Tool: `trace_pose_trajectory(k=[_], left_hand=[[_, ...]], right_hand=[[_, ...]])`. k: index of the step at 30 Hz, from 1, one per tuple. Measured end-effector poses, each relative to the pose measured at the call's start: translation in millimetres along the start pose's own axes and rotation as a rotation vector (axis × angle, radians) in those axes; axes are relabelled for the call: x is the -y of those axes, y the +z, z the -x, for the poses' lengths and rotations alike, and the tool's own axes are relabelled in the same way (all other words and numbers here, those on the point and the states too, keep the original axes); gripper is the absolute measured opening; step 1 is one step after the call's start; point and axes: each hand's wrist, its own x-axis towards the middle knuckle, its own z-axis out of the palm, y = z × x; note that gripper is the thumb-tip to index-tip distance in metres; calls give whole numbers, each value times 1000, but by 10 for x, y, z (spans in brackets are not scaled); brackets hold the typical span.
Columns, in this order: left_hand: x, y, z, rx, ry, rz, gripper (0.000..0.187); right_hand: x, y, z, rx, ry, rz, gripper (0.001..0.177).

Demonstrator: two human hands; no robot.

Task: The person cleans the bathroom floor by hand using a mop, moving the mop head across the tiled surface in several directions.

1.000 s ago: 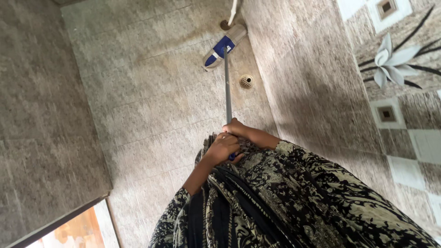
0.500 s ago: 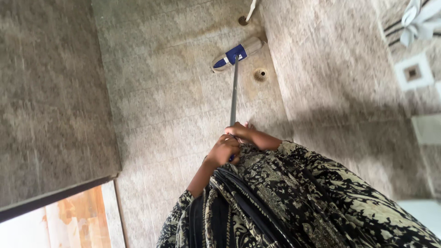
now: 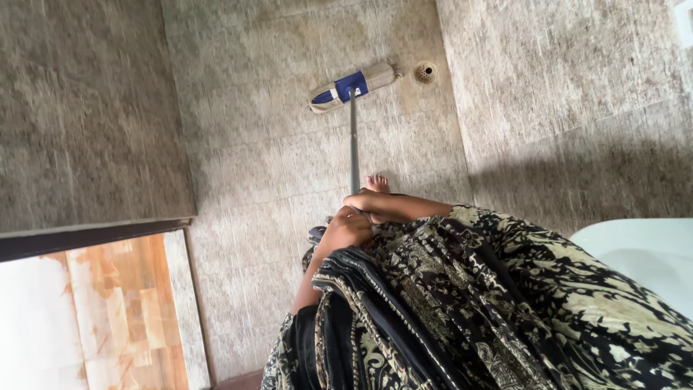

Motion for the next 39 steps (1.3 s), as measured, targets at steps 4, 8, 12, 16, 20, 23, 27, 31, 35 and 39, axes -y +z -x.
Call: trace_pose_trajectory(k=[4,8,12,16,20,23,27,31,35,39], left_hand=[[5,-37,74,-71,66,-50,10],[75,-48,73,-107,69,48,9],[224,-13,-12,-102,101,56,8],[513,32,-181,-80,175,69,11],[857,95,-310,21,89,11,14],[1174,84,-460,13,21,-19,15],[1641,-133,-835,54,-143,74,18],[1885,-260,-1269,169,-270,58,17],[2094,-360,-1643,172,-269,89,11],[2211,-330,-1774,167,-306,95,9]], right_hand=[[251,-25,203,223,-198,101,66],[495,-405,907,421,-455,359,44],[705,-714,1281,457,-580,562,24],[732,-776,854,-22,-1342,635,24],[937,-811,422,351,-789,335,15],[1222,-1016,234,500,-488,-28,11],[1703,-1326,-162,557,-291,-259,14],[2043,-1471,-743,639,-219,-479,15],[2065,-1710,-1265,662,-213,-479,15],[2078,-1836,-1545,699,-201,-437,18]])
